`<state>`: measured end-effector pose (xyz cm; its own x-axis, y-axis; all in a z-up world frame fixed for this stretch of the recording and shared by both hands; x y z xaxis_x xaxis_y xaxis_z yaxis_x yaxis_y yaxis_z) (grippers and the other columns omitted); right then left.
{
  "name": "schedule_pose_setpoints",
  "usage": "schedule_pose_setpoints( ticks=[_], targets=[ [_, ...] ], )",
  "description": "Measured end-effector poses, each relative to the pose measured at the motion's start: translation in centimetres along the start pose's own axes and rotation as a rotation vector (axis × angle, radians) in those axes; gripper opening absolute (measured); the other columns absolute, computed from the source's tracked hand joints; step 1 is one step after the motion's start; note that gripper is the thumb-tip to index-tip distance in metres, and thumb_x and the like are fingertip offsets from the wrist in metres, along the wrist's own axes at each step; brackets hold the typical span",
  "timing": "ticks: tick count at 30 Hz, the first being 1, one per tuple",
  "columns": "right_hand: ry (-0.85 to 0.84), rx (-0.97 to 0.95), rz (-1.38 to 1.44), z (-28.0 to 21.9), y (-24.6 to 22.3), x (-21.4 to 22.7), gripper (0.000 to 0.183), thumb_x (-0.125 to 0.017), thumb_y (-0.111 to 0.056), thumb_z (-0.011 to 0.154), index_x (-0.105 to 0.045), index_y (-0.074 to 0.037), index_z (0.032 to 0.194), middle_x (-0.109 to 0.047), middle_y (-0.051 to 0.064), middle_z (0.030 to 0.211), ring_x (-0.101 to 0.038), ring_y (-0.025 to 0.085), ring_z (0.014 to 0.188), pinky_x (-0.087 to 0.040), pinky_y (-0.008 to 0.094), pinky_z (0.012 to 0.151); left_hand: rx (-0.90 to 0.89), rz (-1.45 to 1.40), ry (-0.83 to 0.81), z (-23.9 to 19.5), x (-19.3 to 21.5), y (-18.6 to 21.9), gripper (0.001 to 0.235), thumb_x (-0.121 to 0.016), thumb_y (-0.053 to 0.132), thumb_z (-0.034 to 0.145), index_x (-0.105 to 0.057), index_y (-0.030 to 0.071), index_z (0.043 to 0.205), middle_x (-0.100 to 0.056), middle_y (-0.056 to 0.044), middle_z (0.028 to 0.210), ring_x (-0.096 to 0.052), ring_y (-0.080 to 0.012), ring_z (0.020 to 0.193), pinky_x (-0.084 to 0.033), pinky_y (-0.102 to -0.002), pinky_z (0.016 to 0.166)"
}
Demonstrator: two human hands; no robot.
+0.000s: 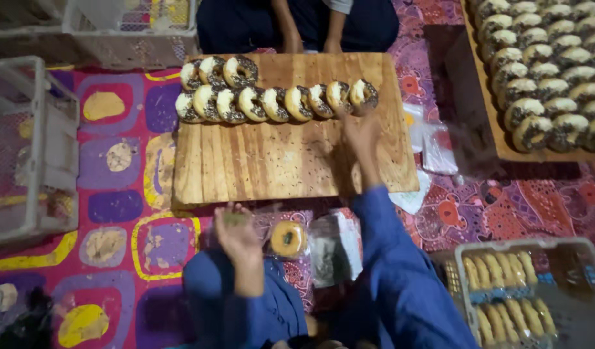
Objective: The person sits on the floor and repeatedly picks up doughnuts from a wooden board, places them into small plastic bags, and sets the packaged items into a crate. Another person is visible in the background performing similar actions.
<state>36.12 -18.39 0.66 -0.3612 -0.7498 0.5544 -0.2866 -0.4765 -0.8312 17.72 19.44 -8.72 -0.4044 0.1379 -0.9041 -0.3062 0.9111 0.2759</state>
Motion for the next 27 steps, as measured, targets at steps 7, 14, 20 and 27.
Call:
schedule_pose_setpoints(
  ticks=[7,14,20,27],
  targets=[
    [0.424,0.208,0.005,10.6,3.5,1.7,0.109,-0.098,-0.036,0.068,-0.035,-0.006,0.152,-0.046,0.030,0.140,-0.049,0.043,0.128,-0.044,0.048,0.111,0.083,0.023,0.020,-2.7,2.5,1.5,0.026,-0.059,0.033,0.102,-0.066,0.013,0.116,-0.069,-0.012,0.125,-0.063,-0.0278,0.121,-0.049,-0.046,0.104],
    [0.276,0.383,0.083,8.5,5.7,4.9,0.124,-0.101,-0.026,0.064,-0.025,-0.009,0.161,-0.059,0.024,0.134,-0.062,0.036,0.121,-0.052,0.044,0.105,0.132,0.028,-0.014,-4.6,3.4,-0.3,0.030,-0.061,0.035,0.102,-0.065,0.011,0.120,-0.066,-0.010,0.131,-0.057,-0.0283,0.129,-0.044,-0.047,0.112],
    [0.421,0.418,-0.118,7.0,0.7,5.1,0.124,-0.106,-0.032,0.063,-0.029,-0.008,0.157,-0.063,0.024,0.131,-0.062,0.039,0.117,-0.050,0.047,0.098,0.135,0.111,0.082,-5.5,4.2,0.6,0.034,-0.061,0.039,0.095,-0.065,0.013,0.118,-0.066,-0.011,0.127,-0.059,-0.0345,0.131,-0.044,-0.053,0.111],
    [0.021,0.430,0.027,-1.1,3.6,7.5,0.125,-0.095,-0.031,0.068,-0.020,-0.007,0.166,-0.067,0.017,0.126,-0.067,0.029,0.117,-0.054,0.039,0.100,0.214,0.049,0.098,-4.0,2.9,-2.2,0.031,-0.066,0.038,0.098,-0.064,0.011,0.112,-0.067,-0.010,0.118,-0.058,-0.0352,0.131,-0.045,-0.053,0.111]
  ],
)
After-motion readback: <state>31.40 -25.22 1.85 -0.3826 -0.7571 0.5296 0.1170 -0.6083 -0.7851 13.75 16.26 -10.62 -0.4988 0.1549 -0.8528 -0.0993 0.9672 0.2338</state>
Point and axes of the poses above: each hand's wrist, its own z-axis towards the middle knuckle, its own x-axis out of the back of the hand, y = z × x, the point moved 9 cm from there along z, towards the middle knuckle
